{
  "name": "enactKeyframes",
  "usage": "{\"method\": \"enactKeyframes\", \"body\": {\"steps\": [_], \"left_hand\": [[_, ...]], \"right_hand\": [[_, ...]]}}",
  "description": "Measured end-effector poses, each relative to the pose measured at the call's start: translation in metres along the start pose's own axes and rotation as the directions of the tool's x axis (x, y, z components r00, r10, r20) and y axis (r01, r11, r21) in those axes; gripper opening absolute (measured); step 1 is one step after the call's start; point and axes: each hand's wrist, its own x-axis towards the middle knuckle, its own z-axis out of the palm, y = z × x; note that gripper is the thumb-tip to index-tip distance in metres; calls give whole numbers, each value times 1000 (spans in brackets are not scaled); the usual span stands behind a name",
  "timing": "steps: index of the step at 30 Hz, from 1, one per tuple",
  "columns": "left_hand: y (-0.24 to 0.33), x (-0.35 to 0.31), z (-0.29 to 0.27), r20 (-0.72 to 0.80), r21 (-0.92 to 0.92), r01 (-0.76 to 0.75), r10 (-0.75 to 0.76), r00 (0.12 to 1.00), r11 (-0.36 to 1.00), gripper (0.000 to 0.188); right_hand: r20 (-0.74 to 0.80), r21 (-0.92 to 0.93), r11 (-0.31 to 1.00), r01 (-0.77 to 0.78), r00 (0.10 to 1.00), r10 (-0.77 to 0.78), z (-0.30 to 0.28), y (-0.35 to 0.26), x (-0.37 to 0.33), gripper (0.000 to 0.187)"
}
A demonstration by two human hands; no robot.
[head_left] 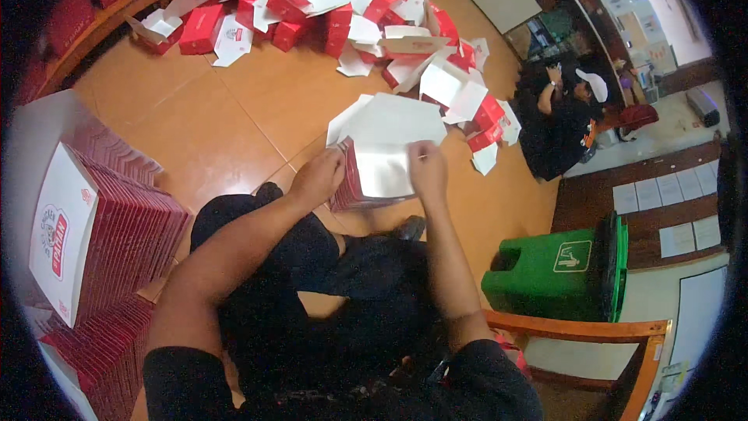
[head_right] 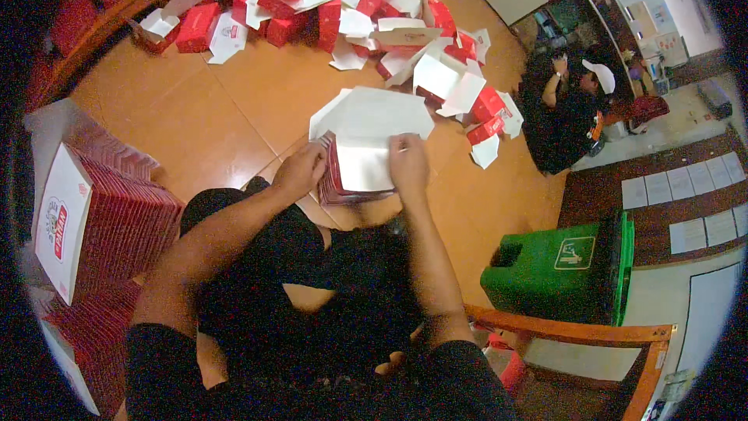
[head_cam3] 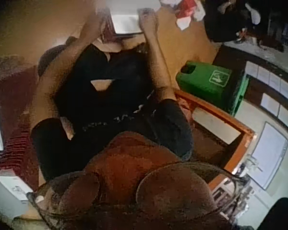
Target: The person sits on the floor and repeatedly assembles flat red and white cardboard boxes by folding the sides and interlocking the tabs. They pick up a flat piece, fold it into a box shape, and place the finished box on a growing stack to their left.
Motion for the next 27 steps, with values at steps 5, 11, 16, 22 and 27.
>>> {"method": "enactKeyframes", "body": {"steps": [5,11,16,22,27], "left_hand": [[15,12,30,-48,-407,156,-192,980,900,43],[-5,23,23,-121,-238,97,-129,984,966,53],[2,20,19,-80,-189,130,-147,986,973,48],[-2,16,12,-99,-147,142,-157,983,979,47],[13,18,20,12,-477,213,-236,972,853,50]], "right_hand": [[-97,-60,997,50,994,-56,22,100,-35,43],[137,94,983,-158,980,144,25,53,-54,31],[94,-13,989,-150,984,150,24,42,-55,31],[110,55,977,-206,974,199,27,28,-60,39],[39,178,958,-224,975,221,38,58,-62,43]]}}
